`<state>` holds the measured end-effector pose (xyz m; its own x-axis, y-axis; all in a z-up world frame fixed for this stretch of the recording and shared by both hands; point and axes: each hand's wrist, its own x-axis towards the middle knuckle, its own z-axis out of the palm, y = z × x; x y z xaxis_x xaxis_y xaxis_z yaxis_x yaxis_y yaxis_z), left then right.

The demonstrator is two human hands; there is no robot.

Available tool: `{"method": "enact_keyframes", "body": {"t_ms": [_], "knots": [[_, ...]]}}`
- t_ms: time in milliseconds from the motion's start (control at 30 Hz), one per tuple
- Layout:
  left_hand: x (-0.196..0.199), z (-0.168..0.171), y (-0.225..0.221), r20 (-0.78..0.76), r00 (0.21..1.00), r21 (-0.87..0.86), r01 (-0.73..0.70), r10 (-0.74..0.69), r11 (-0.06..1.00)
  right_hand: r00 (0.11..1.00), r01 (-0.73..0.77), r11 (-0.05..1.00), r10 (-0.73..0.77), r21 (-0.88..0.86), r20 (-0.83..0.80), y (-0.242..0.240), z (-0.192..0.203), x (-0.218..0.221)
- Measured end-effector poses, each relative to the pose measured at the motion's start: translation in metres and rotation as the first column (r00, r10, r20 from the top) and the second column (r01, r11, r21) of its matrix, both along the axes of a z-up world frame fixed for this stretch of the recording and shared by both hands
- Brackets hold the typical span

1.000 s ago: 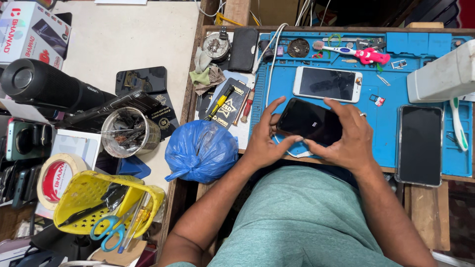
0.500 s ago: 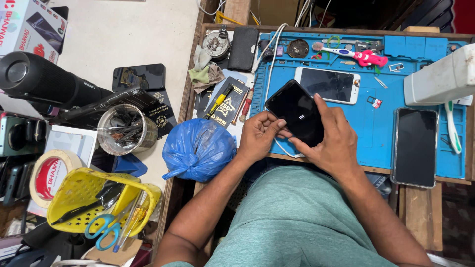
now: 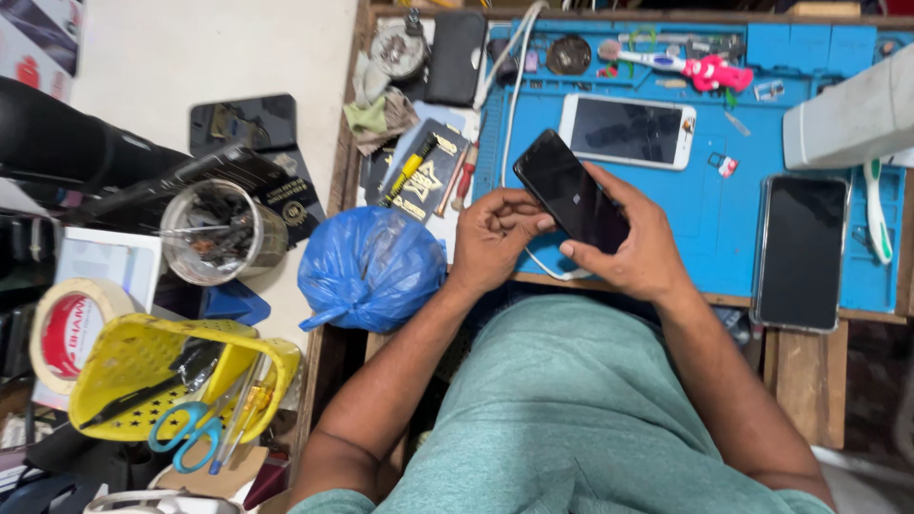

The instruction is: The person reassembles a black smartphone by aligning and snapping the back cover onto the chassis, then presses the edges to secure it. They insert a SIM card into the tray and place the phone on the workbench.

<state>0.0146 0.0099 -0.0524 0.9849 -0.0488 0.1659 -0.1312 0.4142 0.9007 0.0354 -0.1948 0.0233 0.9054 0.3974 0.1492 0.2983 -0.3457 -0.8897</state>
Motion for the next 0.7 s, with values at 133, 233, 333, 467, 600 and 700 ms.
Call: {"method": "enact_keyframes", "body": {"t_ms": [133,233,333,467,600,700], "knots": [[-0.003,0.000,0.000,-0.016,1.000,0.016,-0.007,0.007,1.000,0.982,-0.108,0.986,0.125,0.126,-0.139,-0.010,-0.009,0.004],[-0.002,0.002,0.000,-0.014,1.000,0.012,-0.011,0.011,1.000,0.963,-0.174,0.977,0.194,0.120,-0.187,-0.014,-0.012,0.009],[-0.002,0.004,0.001,-0.009,1.000,0.046,-0.021,0.021,0.999,0.942,-0.217,0.963,0.250,0.159,-0.226,-0.018,-0.014,0.011],[-0.003,0.007,0.001,0.013,0.999,0.096,-0.036,0.035,0.995,0.915,-0.262,0.941,0.312,0.212,-0.254,-0.022,-0.018,0.014],[-0.002,0.013,0.001,-0.004,1.000,0.116,-0.018,0.019,0.993,0.925,-0.236,0.960,0.269,0.148,-0.268,-0.021,-0.016,0.016],[-0.002,0.013,0.002,-0.025,1.000,0.100,0.013,-0.010,0.995,0.928,-0.257,0.956,0.286,0.145,-0.241,-0.016,-0.008,0.015]]}}
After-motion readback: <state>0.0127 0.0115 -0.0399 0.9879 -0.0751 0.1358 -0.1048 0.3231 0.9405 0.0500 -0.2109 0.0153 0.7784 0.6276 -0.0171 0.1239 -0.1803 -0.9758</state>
